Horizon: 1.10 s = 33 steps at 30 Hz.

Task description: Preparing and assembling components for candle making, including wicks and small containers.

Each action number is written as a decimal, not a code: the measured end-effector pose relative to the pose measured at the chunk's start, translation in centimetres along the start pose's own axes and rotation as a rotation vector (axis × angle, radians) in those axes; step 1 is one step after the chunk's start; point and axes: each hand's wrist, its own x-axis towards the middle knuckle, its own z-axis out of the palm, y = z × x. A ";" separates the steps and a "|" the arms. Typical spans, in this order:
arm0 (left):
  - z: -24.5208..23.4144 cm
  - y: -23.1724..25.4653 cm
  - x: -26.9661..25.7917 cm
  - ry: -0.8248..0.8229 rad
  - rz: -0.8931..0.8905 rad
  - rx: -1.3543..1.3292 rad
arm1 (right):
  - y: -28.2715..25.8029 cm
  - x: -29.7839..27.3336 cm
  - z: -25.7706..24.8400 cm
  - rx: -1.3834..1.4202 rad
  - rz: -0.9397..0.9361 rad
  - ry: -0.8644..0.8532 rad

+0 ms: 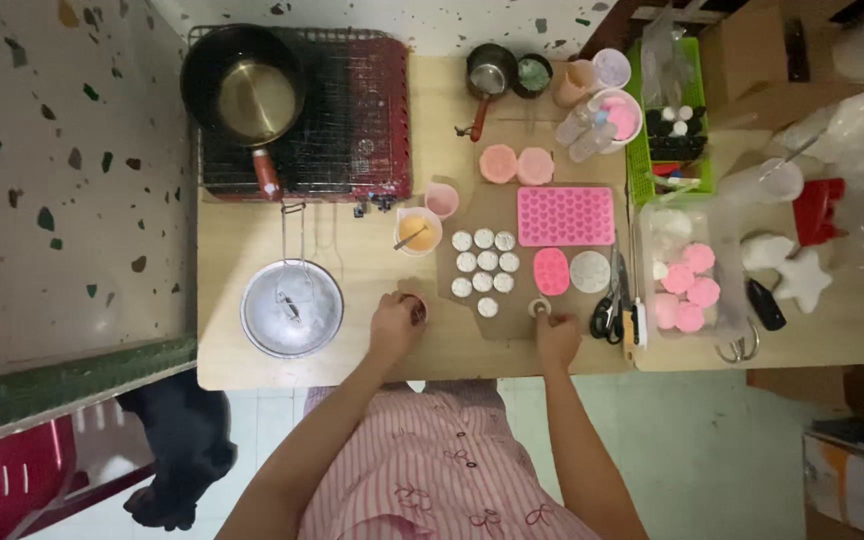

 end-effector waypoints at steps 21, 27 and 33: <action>-3.5 -10.4 -9.9 -0.032 -0.573 -1.162 | -14.0 -14.1 5.1 0.254 -0.272 -0.555; -5.2 -10.1 -9.7 0.116 -0.611 -1.224 | -18.0 -11.4 3.7 0.064 -0.645 -0.401; -6.1 -9.6 -9.8 0.130 -0.687 -1.238 | -18.7 -11.9 5.2 -0.172 -1.048 -0.345</action>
